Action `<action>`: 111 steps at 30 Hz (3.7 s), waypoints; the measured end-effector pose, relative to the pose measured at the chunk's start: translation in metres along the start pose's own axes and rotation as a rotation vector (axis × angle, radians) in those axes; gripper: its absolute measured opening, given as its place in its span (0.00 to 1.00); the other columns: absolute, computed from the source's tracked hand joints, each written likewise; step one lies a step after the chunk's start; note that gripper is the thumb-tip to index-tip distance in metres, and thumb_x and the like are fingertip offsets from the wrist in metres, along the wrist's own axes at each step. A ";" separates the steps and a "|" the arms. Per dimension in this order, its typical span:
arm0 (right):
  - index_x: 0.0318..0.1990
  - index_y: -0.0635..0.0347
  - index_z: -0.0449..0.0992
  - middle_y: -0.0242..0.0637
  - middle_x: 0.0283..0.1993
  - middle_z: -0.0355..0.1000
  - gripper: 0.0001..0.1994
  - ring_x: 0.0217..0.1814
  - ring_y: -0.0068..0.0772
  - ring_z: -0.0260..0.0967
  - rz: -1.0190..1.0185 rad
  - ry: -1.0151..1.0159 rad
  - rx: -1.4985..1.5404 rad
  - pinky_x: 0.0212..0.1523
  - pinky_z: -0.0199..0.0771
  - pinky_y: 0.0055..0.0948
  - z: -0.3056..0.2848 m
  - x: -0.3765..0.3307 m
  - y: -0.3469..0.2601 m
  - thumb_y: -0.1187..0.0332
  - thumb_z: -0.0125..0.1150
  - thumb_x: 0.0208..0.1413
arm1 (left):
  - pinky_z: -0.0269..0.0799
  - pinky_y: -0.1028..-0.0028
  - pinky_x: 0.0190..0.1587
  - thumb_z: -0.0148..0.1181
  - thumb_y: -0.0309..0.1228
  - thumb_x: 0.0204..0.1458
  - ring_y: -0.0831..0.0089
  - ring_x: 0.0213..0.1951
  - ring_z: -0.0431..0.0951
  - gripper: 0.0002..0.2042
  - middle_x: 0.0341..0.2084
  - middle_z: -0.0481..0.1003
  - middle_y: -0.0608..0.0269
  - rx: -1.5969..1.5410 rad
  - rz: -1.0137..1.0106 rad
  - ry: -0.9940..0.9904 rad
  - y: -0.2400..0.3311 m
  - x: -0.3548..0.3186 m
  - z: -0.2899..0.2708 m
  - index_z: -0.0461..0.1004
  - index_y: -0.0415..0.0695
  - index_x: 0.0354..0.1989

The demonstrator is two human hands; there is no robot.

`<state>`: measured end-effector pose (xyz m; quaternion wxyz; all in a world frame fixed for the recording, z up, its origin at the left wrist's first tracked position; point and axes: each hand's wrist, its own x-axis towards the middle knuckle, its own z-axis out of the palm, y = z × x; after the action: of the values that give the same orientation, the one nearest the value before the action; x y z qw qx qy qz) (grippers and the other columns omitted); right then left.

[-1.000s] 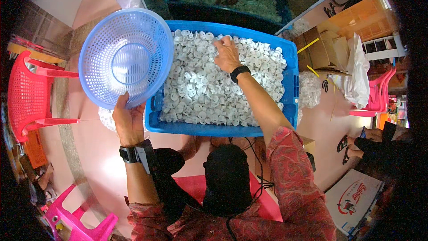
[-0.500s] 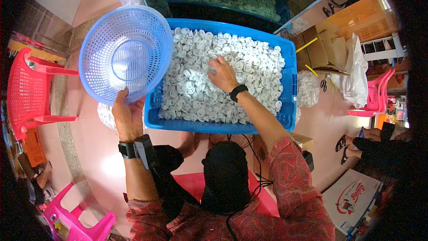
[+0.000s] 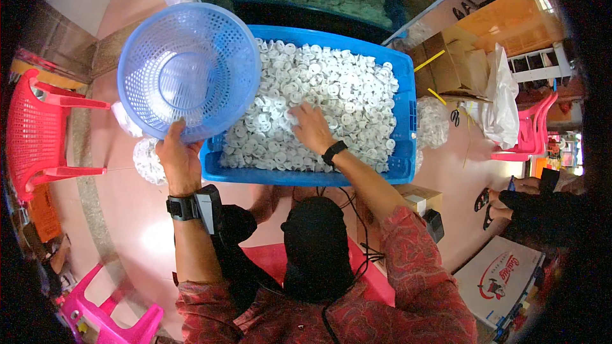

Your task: Placing small white plastic components from a blue crate into plastic bags and tying them off.

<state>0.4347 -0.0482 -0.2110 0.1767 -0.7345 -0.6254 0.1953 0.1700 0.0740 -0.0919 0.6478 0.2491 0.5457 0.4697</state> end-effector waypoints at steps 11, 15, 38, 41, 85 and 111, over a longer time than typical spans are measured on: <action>0.49 0.60 0.70 0.47 0.45 0.66 0.20 0.47 0.56 0.66 0.105 0.010 0.123 0.44 0.69 0.46 -0.009 -0.030 0.028 0.78 0.54 0.44 | 0.76 0.67 0.37 0.58 0.29 0.51 0.64 0.38 0.77 0.15 0.39 0.74 0.57 0.140 0.076 -0.037 0.001 -0.006 0.003 0.69 0.35 0.46; 0.50 0.61 0.69 0.49 0.46 0.63 0.21 0.48 0.56 0.66 0.244 0.125 0.112 0.46 0.70 0.46 -0.017 -0.040 0.052 0.77 0.55 0.43 | 0.76 0.68 0.36 0.58 0.30 0.51 0.65 0.38 0.77 0.16 0.37 0.74 0.58 0.161 0.058 -0.077 0.004 -0.013 0.013 0.69 0.35 0.45; 0.45 0.65 0.69 0.52 0.50 0.61 0.18 0.52 0.61 0.60 0.652 0.227 -0.283 0.48 0.67 0.53 -0.071 -0.110 0.117 0.73 0.56 0.43 | 0.68 0.72 0.45 0.56 0.26 0.50 0.69 0.41 0.74 0.19 0.40 0.76 0.52 0.639 0.339 -0.258 -0.027 -0.007 0.023 0.68 0.29 0.50; 0.44 0.64 0.69 0.49 0.50 0.62 0.17 0.52 0.60 0.61 0.599 0.131 -0.251 0.48 0.68 0.51 -0.068 -0.117 0.121 0.73 0.56 0.43 | 0.69 0.70 0.46 0.57 0.28 0.49 0.65 0.41 0.76 0.21 0.40 0.76 0.48 0.788 0.427 -0.232 -0.037 0.007 0.012 0.68 0.28 0.50; 0.35 0.63 0.77 0.45 0.29 0.74 0.10 0.34 0.48 0.73 0.337 -0.049 0.109 0.41 0.73 0.39 -0.070 -0.089 0.112 0.73 0.57 0.43 | 0.67 0.56 0.52 0.60 0.30 0.46 0.43 0.49 0.71 0.25 0.42 0.73 0.35 1.182 0.502 -0.116 -0.030 -0.002 0.024 0.68 0.29 0.52; 0.42 0.59 0.73 0.48 0.38 0.70 0.19 0.44 0.51 0.69 0.349 -0.024 -0.007 0.44 0.71 0.45 -0.043 -0.067 0.112 0.69 0.61 0.38 | 0.67 0.56 0.52 0.59 0.30 0.47 0.42 0.48 0.71 0.24 0.44 0.70 0.32 1.171 0.497 -0.116 -0.028 -0.005 0.028 0.67 0.28 0.52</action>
<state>0.5419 -0.1326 -0.2261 0.1300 -0.8303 -0.4910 0.2293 0.2064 0.0631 -0.1054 0.3047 0.7060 0.6018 0.2156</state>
